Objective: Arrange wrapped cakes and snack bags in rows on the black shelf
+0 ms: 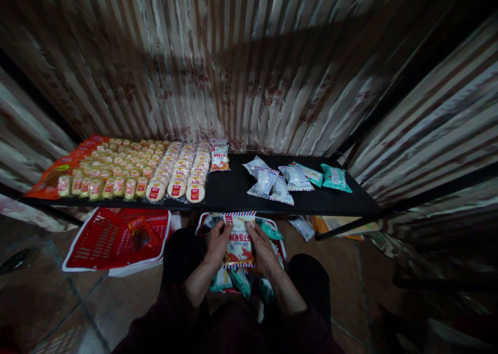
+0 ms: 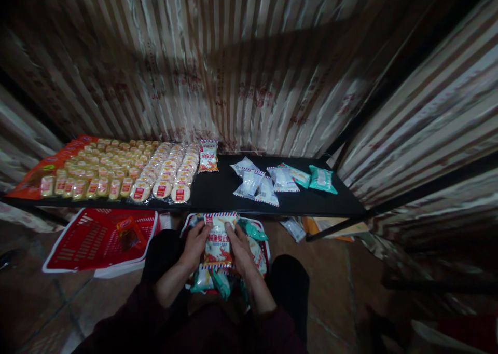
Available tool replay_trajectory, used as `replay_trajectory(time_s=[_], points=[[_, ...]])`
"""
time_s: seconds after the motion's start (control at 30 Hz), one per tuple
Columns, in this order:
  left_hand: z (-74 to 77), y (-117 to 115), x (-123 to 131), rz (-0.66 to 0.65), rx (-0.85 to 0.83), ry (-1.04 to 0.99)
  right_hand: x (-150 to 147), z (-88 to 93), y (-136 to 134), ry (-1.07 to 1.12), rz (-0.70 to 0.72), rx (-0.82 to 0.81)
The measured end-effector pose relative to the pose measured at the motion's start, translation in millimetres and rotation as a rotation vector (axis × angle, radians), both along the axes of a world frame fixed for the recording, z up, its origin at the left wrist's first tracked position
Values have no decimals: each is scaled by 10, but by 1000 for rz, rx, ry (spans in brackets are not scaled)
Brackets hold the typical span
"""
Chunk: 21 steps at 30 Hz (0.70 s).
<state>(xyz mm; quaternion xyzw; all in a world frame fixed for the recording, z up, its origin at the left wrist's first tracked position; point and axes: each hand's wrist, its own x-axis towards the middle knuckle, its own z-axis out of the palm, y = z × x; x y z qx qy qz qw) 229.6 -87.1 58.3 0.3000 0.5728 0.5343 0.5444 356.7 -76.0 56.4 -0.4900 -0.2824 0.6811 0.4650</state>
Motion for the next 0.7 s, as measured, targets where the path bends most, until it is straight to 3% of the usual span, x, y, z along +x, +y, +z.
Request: replay_trajectory(time_s=[0.2, 0.43, 0.7], points=[[15, 104, -70, 49, 107, 118, 43, -29, -99, 32, 169, 97], [-70, 166, -83, 67, 162, 169, 38, -80, -106, -32, 177, 128], [45, 137, -108, 97, 125, 107, 18, -84, -90, -80, 135, 141]])
